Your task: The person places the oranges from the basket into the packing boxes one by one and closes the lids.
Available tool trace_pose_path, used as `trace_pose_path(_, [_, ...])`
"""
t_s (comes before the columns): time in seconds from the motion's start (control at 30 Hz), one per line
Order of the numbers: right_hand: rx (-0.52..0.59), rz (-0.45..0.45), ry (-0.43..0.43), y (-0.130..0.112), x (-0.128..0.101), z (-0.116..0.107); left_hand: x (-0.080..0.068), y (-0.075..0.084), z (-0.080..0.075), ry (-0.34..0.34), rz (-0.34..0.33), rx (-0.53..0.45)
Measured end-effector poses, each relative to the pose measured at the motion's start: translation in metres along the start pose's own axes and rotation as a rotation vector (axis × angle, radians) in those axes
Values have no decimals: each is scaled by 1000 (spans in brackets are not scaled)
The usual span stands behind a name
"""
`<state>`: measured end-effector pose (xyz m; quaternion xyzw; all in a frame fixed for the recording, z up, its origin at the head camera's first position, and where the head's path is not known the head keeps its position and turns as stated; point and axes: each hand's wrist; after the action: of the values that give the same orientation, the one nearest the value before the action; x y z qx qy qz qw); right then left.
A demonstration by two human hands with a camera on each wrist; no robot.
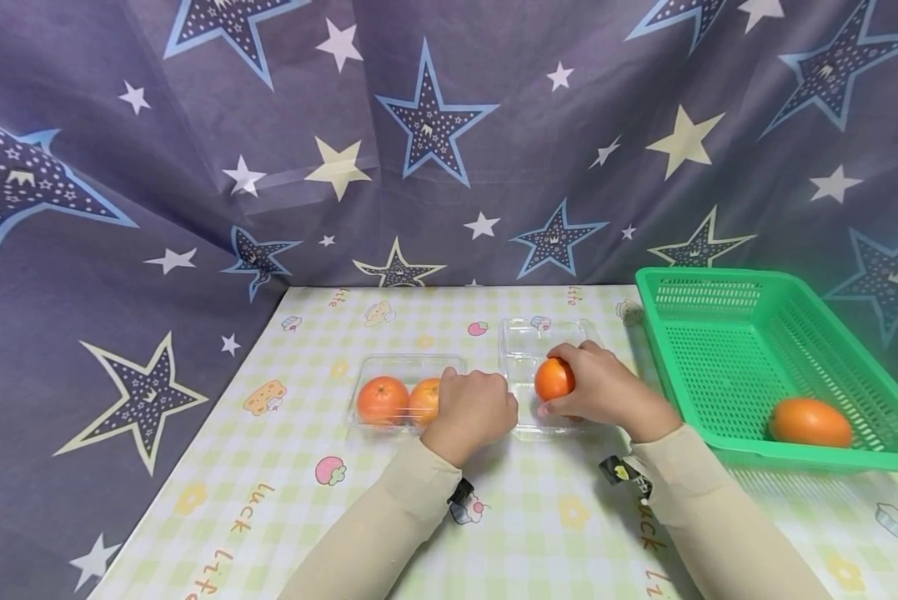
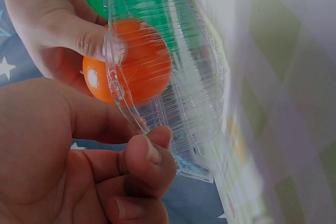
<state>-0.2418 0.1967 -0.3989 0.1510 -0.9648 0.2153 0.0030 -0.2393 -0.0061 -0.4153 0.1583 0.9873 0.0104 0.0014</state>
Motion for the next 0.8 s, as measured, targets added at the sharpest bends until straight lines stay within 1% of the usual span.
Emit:
trace_pose_path(0.37, [5, 21, -26, 0, 1, 5, -1, 0, -1, -16, 0, 10])
trace_pose_path(0.63, [-8, 6, -13, 1, 3, 12, -1, 0, 1, -16, 1, 6])
trace_pose_path(0.8, [-13, 12, -13, -1, 4, 16, -1, 0, 0, -21, -2, 9])
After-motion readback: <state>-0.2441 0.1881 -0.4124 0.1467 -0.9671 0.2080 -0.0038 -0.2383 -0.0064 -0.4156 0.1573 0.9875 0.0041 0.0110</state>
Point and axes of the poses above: each hand's wrist, its own x-axis towards the middle knuckle, its own z-axis out of the palm, y = z × x
